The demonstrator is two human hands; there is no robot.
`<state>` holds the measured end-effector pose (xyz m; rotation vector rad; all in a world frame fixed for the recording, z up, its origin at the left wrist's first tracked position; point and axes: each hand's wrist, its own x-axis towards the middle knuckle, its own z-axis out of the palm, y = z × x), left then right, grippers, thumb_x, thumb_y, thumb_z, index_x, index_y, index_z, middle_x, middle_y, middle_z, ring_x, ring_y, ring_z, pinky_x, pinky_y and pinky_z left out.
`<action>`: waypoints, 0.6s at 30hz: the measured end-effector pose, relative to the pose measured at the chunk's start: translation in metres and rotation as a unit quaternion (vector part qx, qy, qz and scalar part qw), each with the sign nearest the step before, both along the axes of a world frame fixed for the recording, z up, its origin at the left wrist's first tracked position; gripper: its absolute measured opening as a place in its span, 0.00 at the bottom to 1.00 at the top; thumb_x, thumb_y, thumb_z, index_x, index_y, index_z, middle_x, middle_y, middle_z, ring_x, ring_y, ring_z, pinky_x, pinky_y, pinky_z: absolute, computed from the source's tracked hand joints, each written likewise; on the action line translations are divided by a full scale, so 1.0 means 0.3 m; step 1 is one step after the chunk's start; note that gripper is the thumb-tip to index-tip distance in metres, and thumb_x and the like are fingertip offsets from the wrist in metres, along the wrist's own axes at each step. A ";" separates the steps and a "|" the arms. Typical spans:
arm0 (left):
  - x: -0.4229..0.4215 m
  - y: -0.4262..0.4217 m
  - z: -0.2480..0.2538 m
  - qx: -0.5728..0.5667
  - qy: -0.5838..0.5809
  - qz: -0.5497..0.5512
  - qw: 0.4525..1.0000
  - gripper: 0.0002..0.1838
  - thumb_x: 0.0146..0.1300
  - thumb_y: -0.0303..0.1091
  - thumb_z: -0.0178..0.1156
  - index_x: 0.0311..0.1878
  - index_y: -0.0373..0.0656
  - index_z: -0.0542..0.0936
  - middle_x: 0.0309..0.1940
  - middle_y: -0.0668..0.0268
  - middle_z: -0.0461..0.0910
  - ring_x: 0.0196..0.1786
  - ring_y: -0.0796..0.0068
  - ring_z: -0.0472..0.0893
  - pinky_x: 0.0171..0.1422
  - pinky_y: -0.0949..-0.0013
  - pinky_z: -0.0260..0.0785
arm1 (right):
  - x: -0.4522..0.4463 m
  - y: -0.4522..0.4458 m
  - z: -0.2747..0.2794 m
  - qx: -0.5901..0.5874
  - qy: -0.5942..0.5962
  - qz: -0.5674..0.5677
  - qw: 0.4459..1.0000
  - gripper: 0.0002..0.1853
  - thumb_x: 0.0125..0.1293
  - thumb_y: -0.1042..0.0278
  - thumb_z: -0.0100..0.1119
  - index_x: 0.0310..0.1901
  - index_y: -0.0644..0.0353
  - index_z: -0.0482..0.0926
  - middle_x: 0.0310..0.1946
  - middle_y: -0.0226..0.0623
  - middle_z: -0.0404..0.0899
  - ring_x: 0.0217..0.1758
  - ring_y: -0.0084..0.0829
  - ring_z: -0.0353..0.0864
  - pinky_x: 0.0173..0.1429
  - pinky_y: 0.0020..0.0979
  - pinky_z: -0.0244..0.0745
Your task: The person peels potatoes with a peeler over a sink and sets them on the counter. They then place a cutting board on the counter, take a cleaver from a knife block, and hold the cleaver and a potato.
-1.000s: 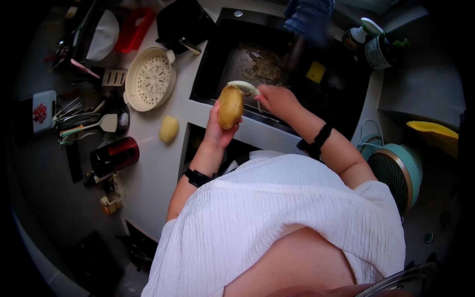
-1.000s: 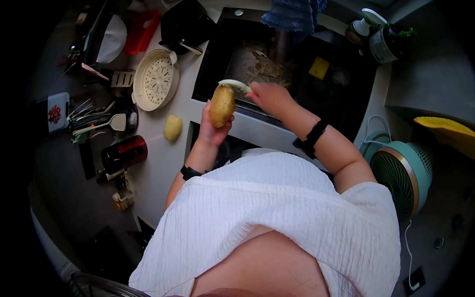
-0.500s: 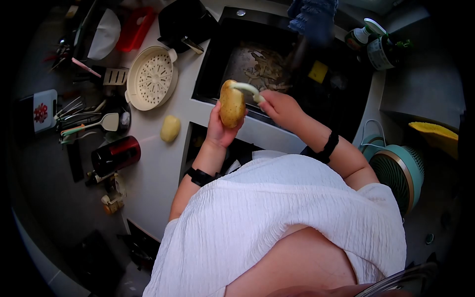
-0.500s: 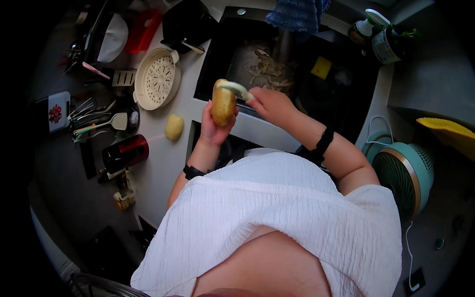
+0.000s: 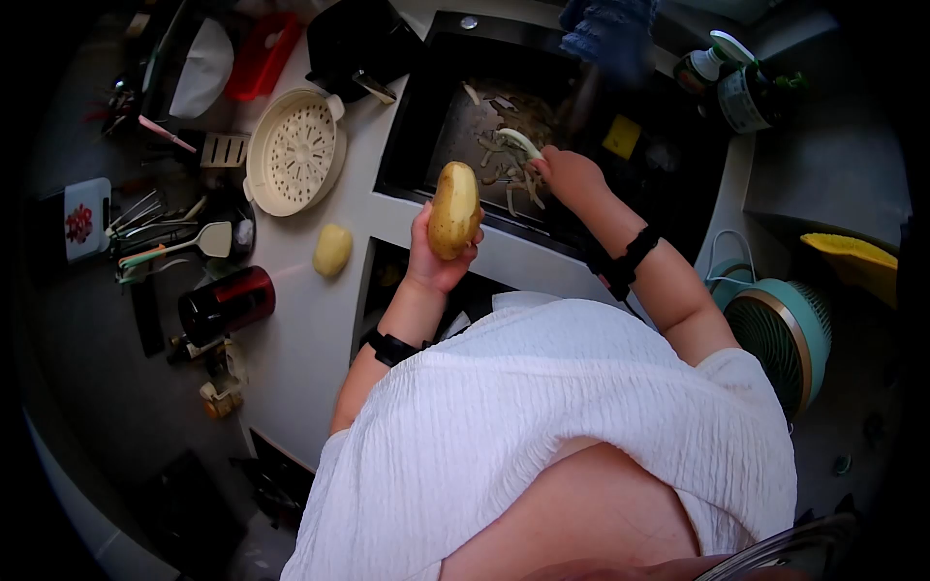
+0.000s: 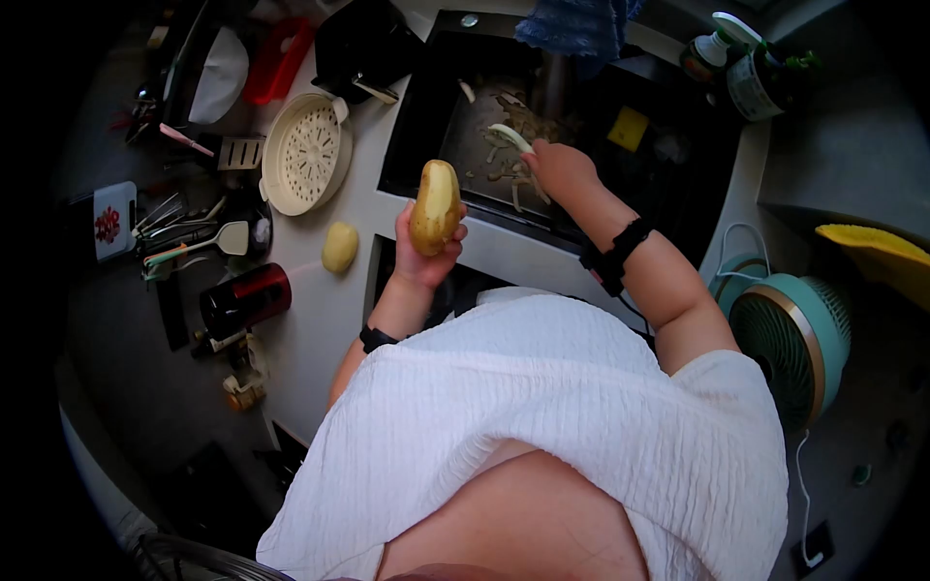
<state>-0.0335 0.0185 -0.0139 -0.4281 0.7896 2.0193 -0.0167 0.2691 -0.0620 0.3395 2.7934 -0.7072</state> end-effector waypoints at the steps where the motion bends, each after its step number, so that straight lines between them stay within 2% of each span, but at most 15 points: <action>1: -0.002 0.005 0.003 -0.008 0.007 0.002 1.000 0.29 0.67 0.60 0.45 0.57 0.47 0.73 0.44 0.62 0.77 0.35 0.69 0.77 0.29 0.77 0.70 | -0.007 0.003 0.012 -0.029 0.026 -0.006 0.999 0.17 0.71 0.49 0.47 0.40 0.56 0.75 0.31 0.45 0.81 0.38 0.50 0.81 0.39 0.47 0.74; 3: 0.012 -0.008 0.002 -0.030 0.003 0.012 0.999 0.28 0.67 0.60 0.44 0.57 0.48 0.74 0.43 0.63 0.78 0.35 0.69 0.77 0.29 0.77 0.70 | 0.017 -0.002 0.065 -0.090 0.069 -0.016 0.993 0.16 0.71 0.50 0.48 0.42 0.55 0.76 0.33 0.44 0.80 0.39 0.50 0.80 0.40 0.45 0.74; 6: -0.009 -0.003 -0.018 -0.071 0.010 0.012 0.997 0.27 0.68 0.59 0.44 0.58 0.51 0.72 0.42 0.66 0.78 0.36 0.70 0.78 0.28 0.77 0.69 | 0.057 -0.045 0.168 -0.170 0.144 0.078 0.972 0.15 0.69 0.49 0.51 0.42 0.53 0.76 0.32 0.39 0.79 0.37 0.46 0.79 0.39 0.42 0.74; 9: -0.009 -0.006 -0.028 -0.113 0.058 -0.005 0.992 0.24 0.69 0.58 0.44 0.62 0.58 0.67 0.44 0.69 0.77 0.38 0.71 0.79 0.28 0.76 0.67 | 0.094 -0.084 0.216 -0.140 0.153 0.221 0.953 0.16 0.68 0.46 0.51 0.38 0.50 0.75 0.30 0.37 0.78 0.34 0.45 0.79 0.36 0.42 0.74; 10: -0.008 -0.003 -0.021 -0.113 0.075 -0.010 0.991 0.24 0.69 0.57 0.45 0.63 0.59 0.66 0.45 0.70 0.77 0.38 0.71 0.79 0.28 0.76 0.67 | 0.103 -0.096 0.231 -0.124 0.149 0.228 0.954 0.15 0.68 0.46 0.52 0.38 0.50 0.75 0.29 0.36 0.77 0.34 0.44 0.79 0.36 0.42 0.74; 13: -0.003 0.017 0.004 -0.132 0.099 -0.003 0.986 0.23 0.69 0.56 0.44 0.63 0.61 0.65 0.44 0.70 0.78 0.37 0.71 0.80 0.27 0.75 0.68 | 0.082 -0.073 0.181 -0.069 0.141 0.172 0.973 0.16 0.68 0.47 0.51 0.38 0.52 0.75 0.30 0.38 0.78 0.34 0.44 0.80 0.36 0.42 0.75; 16: 0.010 0.007 0.003 -0.158 0.099 -0.001 0.982 0.24 0.68 0.55 0.44 0.65 0.61 0.64 0.46 0.69 0.77 0.38 0.70 0.80 0.27 0.75 0.69 | 0.022 -0.023 0.103 0.036 0.020 0.048 0.998 0.20 0.71 0.47 0.47 0.38 0.58 0.74 0.31 0.43 0.81 0.36 0.47 0.82 0.37 0.44 0.76; 18: 0.002 0.011 0.006 -0.170 0.115 -0.011 0.979 0.25 0.68 0.55 0.44 0.66 0.61 0.62 0.49 0.69 0.76 0.40 0.70 0.80 0.28 0.74 0.70 | 0.023 0.013 0.066 0.027 0.029 0.015 0.999 0.18 0.70 0.48 0.49 0.38 0.57 0.74 0.30 0.43 0.80 0.36 0.48 0.81 0.37 0.45 0.75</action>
